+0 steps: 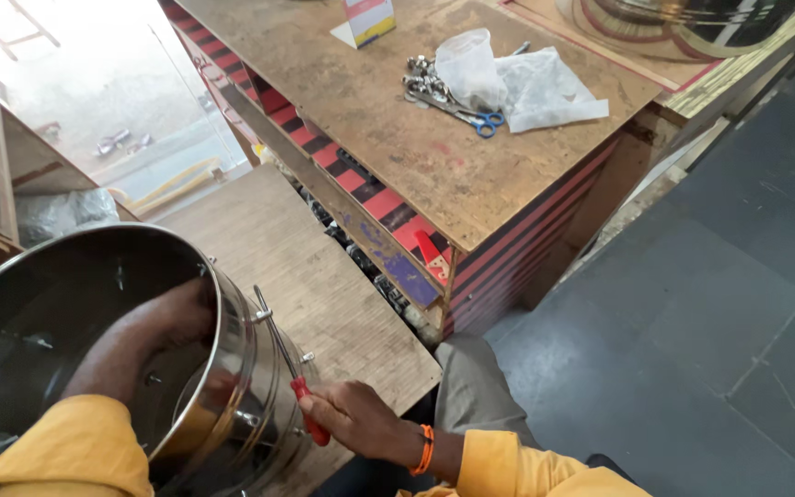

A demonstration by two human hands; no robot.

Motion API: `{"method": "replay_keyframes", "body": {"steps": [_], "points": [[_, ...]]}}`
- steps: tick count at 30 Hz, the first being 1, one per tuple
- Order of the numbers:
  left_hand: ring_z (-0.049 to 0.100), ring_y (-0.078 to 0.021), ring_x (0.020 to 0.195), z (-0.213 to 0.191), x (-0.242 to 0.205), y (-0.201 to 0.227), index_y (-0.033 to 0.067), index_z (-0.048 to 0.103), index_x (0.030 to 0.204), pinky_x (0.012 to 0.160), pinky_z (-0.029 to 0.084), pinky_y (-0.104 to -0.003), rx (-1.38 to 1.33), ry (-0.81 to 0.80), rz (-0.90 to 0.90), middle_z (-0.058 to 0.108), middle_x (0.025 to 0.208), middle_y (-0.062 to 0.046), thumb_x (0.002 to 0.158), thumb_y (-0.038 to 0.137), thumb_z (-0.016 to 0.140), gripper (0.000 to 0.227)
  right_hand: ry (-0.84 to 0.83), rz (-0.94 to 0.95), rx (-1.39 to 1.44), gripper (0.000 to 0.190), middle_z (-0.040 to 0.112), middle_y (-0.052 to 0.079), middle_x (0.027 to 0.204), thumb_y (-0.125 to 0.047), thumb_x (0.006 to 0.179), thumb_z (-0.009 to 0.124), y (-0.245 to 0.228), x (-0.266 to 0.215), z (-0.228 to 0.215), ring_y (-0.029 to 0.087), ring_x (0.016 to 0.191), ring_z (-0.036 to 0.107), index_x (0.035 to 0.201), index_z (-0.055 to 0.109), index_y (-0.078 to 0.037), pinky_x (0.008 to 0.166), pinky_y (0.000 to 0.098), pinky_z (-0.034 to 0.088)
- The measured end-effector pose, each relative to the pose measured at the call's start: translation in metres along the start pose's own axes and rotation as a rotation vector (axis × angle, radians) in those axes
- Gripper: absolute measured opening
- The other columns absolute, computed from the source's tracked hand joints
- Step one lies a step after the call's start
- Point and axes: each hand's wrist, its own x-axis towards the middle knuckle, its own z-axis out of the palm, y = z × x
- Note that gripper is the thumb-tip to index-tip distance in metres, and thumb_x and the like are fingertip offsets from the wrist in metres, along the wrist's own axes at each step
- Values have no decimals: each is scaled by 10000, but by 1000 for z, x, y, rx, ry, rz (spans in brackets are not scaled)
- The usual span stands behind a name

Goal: The person uses a red screwdriver to tighten bolts on the rim of a large metal container. They rotate the container and systematically tighten each bolt around the circumference.

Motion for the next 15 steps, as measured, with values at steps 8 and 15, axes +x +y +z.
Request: {"method": "replay_keyframes", "body": {"steps": [8, 15], "points": [[701, -233, 719, 0, -10, 16, -71, 793, 963, 677, 570, -400, 11, 29, -12, 791, 819, -173, 780, -3, 747, 201, -157, 287, 548, 480, 639, -17, 773, -436, 1157, 494, -10, -27, 4, 58, 699, 601, 925, 647, -45, 631, 219, 469], [706, -235, 730, 8, -16, 19, -55, 779, 986, 681, 572, -402, 10, 35, -9, 786, 833, -172, 786, 21, 745, 217, -227, 203, 618, 174, 713, -35, 874, -278, 1003, 647, -60, -13, -7, 45, 749, 617, 1031, 642, -106, 679, 222, 503]]}}
